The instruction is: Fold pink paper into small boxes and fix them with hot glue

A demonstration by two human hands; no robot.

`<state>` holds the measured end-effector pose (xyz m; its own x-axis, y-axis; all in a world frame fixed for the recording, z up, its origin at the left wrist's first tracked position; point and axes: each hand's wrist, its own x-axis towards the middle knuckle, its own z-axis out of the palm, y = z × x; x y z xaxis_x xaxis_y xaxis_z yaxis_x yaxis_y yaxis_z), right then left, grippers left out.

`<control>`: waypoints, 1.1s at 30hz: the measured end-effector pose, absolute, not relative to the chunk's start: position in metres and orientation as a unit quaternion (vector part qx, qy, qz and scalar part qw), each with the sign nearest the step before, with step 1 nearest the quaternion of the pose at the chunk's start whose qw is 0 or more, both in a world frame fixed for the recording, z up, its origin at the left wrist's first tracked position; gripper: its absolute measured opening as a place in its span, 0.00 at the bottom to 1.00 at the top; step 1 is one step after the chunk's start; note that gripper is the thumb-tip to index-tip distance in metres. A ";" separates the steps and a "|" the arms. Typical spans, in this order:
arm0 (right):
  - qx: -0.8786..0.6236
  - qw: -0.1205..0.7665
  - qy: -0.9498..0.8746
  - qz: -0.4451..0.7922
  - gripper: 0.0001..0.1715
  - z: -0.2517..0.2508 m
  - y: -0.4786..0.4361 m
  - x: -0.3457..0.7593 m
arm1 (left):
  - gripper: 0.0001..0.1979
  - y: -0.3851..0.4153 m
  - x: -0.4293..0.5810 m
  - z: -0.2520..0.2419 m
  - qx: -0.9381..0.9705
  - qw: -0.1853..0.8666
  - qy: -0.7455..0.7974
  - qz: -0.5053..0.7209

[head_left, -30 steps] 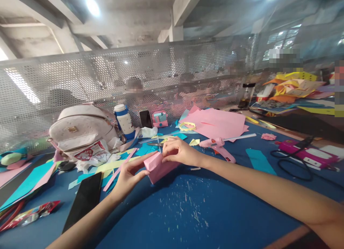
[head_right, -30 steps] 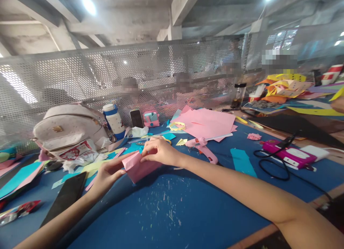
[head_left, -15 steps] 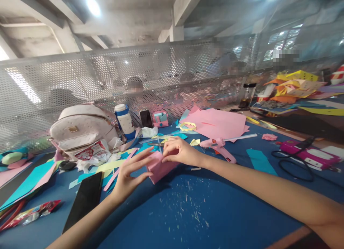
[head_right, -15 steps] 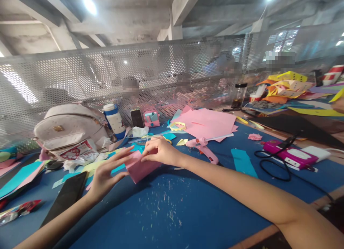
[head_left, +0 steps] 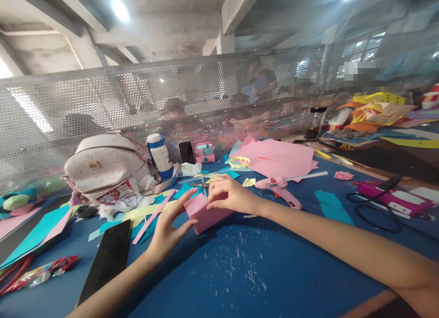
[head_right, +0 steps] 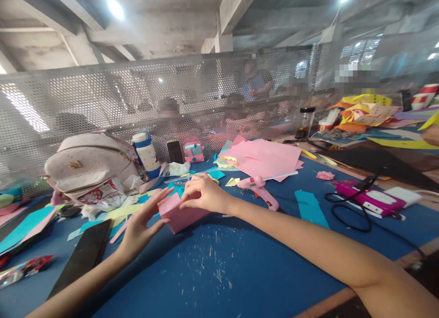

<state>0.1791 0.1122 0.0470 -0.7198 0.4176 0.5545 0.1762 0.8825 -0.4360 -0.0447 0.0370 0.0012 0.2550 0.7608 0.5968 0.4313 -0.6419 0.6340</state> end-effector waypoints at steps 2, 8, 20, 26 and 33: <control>-0.175 0.338 -0.909 0.169 0.08 0.049 0.111 0.179 | 0.34 0.038 -0.039 -0.009 0.712 0.302 0.394 0.496; -0.247 0.336 -0.901 0.116 0.09 0.067 0.100 0.188 | 0.27 0.042 -0.033 -0.022 0.642 0.412 0.424 0.488; -0.276 0.302 -0.911 0.058 0.18 0.072 0.022 0.244 | 0.21 0.032 -0.028 -0.019 0.682 0.344 0.431 0.480; -0.530 0.257 -0.808 -0.027 0.22 0.055 0.038 0.324 | 0.20 0.032 -0.029 -0.020 0.689 0.339 0.424 0.481; -0.601 0.187 -0.756 0.180 0.27 0.015 0.107 0.355 | 0.19 0.031 -0.029 -0.020 0.688 0.339 0.422 0.483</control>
<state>0.3545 0.1071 0.0150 -0.2072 0.9761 0.0664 0.8418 0.2124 -0.4963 -0.0294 0.0312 -0.0198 0.1759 0.9089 0.3780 0.2526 -0.4128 0.8751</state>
